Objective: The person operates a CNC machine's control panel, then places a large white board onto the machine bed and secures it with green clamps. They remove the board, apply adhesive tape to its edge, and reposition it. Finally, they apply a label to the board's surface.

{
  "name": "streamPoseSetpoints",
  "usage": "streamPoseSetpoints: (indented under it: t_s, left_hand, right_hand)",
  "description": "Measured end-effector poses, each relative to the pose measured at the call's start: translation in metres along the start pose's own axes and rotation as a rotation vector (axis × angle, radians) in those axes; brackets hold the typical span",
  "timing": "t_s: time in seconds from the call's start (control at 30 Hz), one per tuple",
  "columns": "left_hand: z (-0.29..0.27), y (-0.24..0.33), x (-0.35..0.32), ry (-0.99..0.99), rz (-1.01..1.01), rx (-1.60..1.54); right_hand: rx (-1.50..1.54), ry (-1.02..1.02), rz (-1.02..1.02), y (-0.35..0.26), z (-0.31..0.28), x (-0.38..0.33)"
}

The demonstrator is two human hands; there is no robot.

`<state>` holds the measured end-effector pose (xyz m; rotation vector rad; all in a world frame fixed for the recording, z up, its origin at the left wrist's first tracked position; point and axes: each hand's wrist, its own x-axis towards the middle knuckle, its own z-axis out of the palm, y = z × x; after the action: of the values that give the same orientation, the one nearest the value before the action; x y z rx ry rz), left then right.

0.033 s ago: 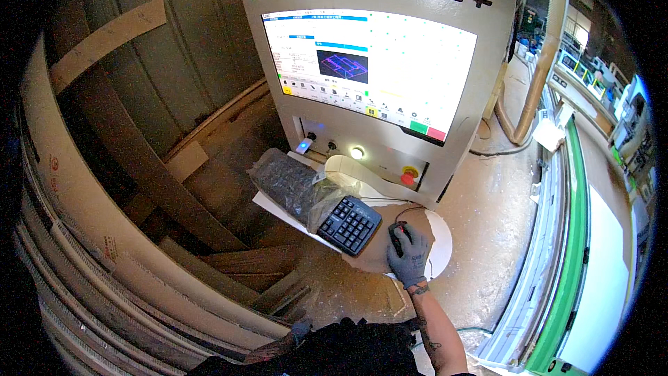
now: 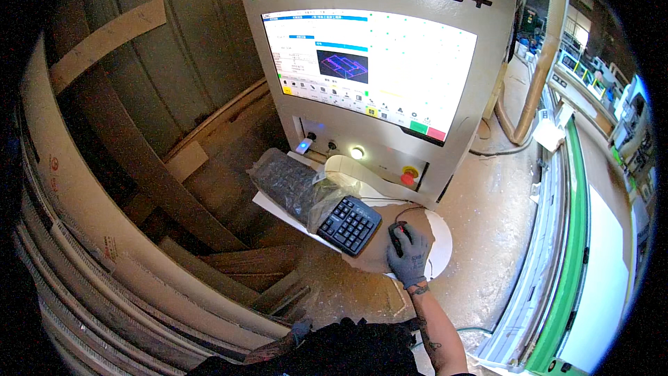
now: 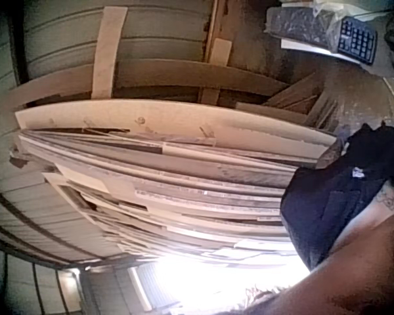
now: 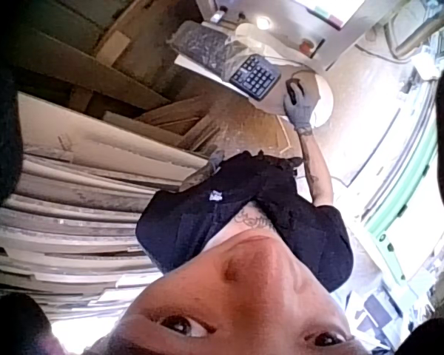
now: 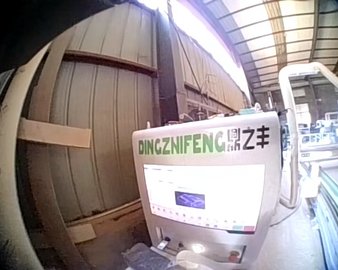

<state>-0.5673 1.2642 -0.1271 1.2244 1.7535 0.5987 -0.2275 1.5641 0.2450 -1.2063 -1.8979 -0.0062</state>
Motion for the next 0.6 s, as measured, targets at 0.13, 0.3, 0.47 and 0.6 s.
streamPoseSetpoints:
  t_s: [0.13,0.3,0.47,0.6]
  left_hand:
    - [0.000,0.019,-0.004,0.011,-0.127,-0.095]
    - [-0.003,0.046,-0.005,0.013,-0.357,-0.196]
    - [-0.001,0.020,-0.001,-0.001,-0.225,0.039]
    - [0.003,-0.010,0.004,0.024,-0.027,-0.026]
  right_hand:
    - [-0.017,-0.011,0.003,0.002,-0.001,-0.002]
    - [-0.018,0.006,-0.001,0.006,0.000,-0.004]
    - [-0.017,-0.003,0.007,-0.001,-0.003,0.001]
    - [0.005,-0.005,0.009,-0.010,-0.006,0.008]
